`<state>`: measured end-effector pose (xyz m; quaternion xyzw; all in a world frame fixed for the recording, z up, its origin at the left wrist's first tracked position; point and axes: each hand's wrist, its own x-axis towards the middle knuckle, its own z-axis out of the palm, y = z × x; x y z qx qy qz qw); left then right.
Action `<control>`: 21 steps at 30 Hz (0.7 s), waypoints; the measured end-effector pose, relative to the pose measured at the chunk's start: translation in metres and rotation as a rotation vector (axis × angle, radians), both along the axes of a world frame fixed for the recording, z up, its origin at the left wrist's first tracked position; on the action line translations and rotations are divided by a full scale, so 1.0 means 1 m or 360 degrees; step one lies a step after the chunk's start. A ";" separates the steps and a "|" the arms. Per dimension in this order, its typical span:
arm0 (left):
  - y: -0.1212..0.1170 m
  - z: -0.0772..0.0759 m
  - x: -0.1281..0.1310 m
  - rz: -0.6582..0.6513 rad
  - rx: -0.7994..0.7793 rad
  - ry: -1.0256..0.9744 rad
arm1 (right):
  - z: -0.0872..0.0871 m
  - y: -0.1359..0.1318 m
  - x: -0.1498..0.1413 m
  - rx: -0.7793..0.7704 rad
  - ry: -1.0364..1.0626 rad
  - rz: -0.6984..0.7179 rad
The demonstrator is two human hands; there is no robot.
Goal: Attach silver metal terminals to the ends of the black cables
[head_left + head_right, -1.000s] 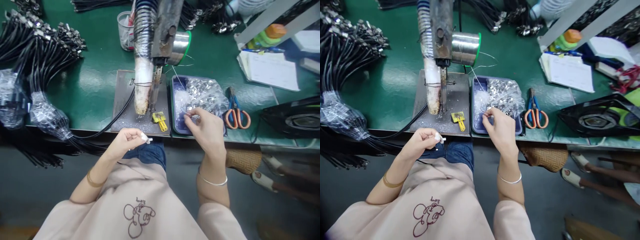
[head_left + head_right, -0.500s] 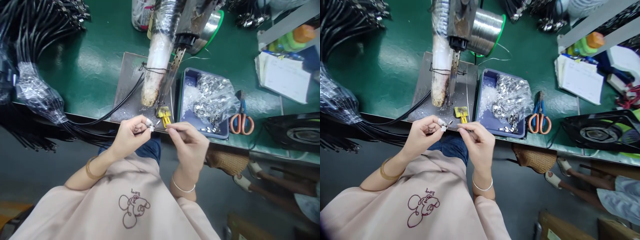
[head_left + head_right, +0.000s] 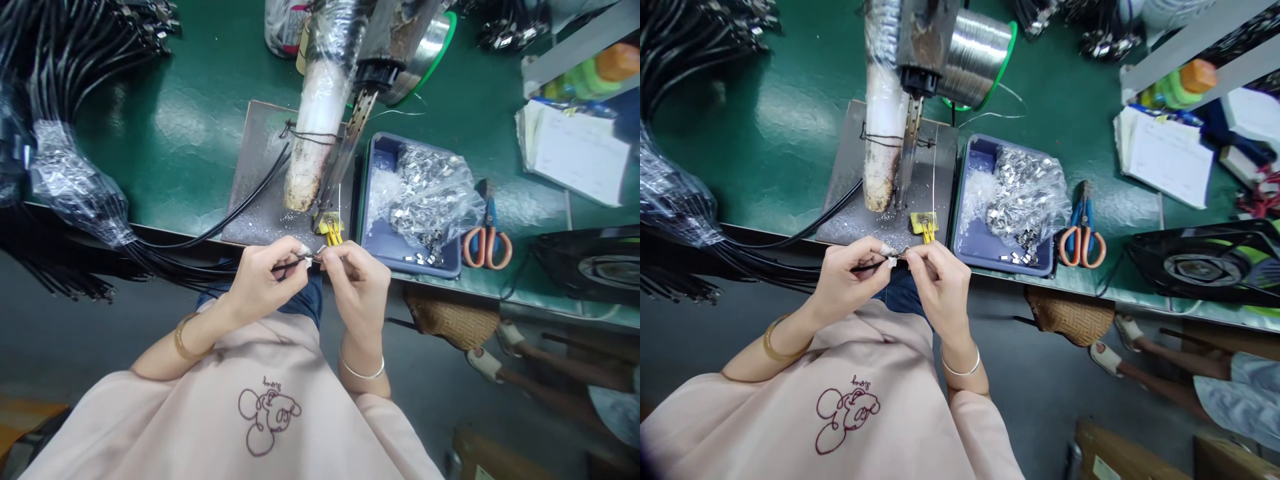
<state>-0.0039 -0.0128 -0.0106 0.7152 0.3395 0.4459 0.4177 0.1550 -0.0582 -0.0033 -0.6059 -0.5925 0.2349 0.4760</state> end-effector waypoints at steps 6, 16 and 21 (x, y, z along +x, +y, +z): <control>0.000 0.001 -0.001 -0.0022 -0.0008 0.0017 | 0.002 0.000 0.001 -0.0020 -0.0013 0.0008; 0.001 0.001 -0.002 -0.0066 -0.0145 -0.0012 | 0.000 0.000 -0.001 0.0200 -0.0302 -0.0008; 0.004 0.004 -0.007 -0.0113 -0.0342 -0.0074 | -0.005 -0.005 0.001 0.0313 -0.0224 -0.0162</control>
